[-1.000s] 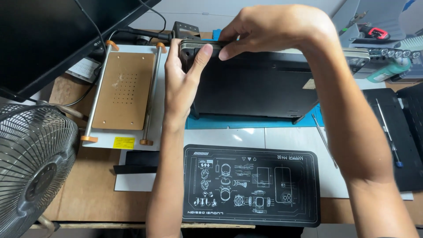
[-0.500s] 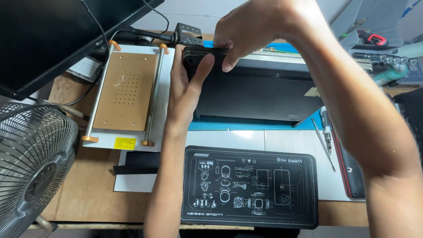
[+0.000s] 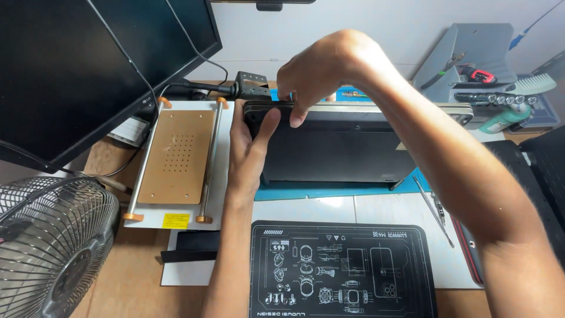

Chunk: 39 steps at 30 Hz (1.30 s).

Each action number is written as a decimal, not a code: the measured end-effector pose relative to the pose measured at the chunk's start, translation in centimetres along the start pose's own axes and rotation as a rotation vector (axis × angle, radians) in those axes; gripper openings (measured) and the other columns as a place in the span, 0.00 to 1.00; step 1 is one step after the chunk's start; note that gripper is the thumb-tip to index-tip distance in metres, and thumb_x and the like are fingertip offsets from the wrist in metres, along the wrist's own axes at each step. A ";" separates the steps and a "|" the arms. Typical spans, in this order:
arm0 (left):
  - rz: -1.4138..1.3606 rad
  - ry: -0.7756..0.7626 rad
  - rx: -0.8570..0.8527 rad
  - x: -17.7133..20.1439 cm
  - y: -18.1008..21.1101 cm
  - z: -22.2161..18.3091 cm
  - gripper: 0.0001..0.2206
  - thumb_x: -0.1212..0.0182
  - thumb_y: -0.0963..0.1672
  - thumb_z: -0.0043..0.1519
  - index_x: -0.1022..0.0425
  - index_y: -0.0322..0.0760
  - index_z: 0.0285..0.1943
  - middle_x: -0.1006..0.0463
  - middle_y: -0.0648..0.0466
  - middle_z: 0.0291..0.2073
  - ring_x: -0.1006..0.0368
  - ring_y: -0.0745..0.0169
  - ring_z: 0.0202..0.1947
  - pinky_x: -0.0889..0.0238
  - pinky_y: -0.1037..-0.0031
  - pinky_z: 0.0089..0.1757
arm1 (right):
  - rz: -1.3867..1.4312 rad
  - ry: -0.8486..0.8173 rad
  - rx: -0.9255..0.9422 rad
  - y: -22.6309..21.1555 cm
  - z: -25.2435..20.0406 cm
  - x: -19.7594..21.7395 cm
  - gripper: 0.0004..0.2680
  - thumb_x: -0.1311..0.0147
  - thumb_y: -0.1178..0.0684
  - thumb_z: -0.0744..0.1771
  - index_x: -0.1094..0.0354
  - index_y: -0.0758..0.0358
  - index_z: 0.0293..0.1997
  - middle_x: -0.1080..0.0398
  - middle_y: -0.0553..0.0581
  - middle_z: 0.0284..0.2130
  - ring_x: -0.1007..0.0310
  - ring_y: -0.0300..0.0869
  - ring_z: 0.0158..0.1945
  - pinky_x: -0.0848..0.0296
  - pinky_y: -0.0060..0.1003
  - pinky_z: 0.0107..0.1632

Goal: Disassembling a laptop on a repair bench using a screwdriver and tweezers to remove screws and the back cover.

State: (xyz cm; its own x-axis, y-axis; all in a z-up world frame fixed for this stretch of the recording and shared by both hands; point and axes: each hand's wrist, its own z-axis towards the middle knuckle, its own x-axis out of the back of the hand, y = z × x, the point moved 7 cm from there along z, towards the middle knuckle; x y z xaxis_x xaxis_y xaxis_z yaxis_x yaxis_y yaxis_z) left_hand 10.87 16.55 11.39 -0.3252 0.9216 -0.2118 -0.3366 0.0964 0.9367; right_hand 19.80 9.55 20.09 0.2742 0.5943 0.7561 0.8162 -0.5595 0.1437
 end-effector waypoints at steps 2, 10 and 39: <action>0.000 0.000 0.007 0.1 -0.2 0.0 0.17 0.39 0.52 0.64 0.33 0.42 0.52 0.25 0.54 0.44 0.32 0.66 0.48 0.40 0.77 0.53 | 0.007 0.008 -0.007 0.0 0.0 0.1 0.16 0.41 0.37 0.66 0.27 0.57 0.49 0.23 0.57 0.37 0.22 0.52 0.39 0.32 0.47 0.39; 0.006 -0.014 -0.061 -0.2 0.5 -0.1 0.15 0.40 0.50 0.66 0.32 0.41 0.56 0.25 0.54 0.49 0.31 0.67 0.54 0.41 0.76 0.58 | 0.039 -0.017 -0.001 -0.1 -0.2 -0.1 0.14 0.41 0.39 0.66 0.26 0.55 0.48 0.26 0.57 0.35 0.21 0.51 0.39 0.32 0.48 0.39; 0.304 -0.121 -0.148 0.2 2.0 0.9 0.09 0.42 0.47 0.67 0.35 0.41 0.49 0.34 0.60 0.38 0.39 0.72 0.39 0.43 0.79 0.45 | 0.231 0.214 -0.245 11.3 -7.4 -8.1 0.19 0.41 0.33 0.63 0.28 0.46 0.57 0.22 0.55 0.46 0.22 0.52 0.46 0.29 0.48 0.45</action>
State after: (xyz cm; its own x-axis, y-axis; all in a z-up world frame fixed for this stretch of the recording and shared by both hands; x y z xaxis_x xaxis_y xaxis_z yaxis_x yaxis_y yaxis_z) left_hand 10.96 17.25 13.52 -0.3258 0.9386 0.1137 -0.3674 -0.2365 0.8995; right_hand 23.02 -5.82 20.30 0.3026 0.3174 0.8987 0.5929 -0.8010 0.0833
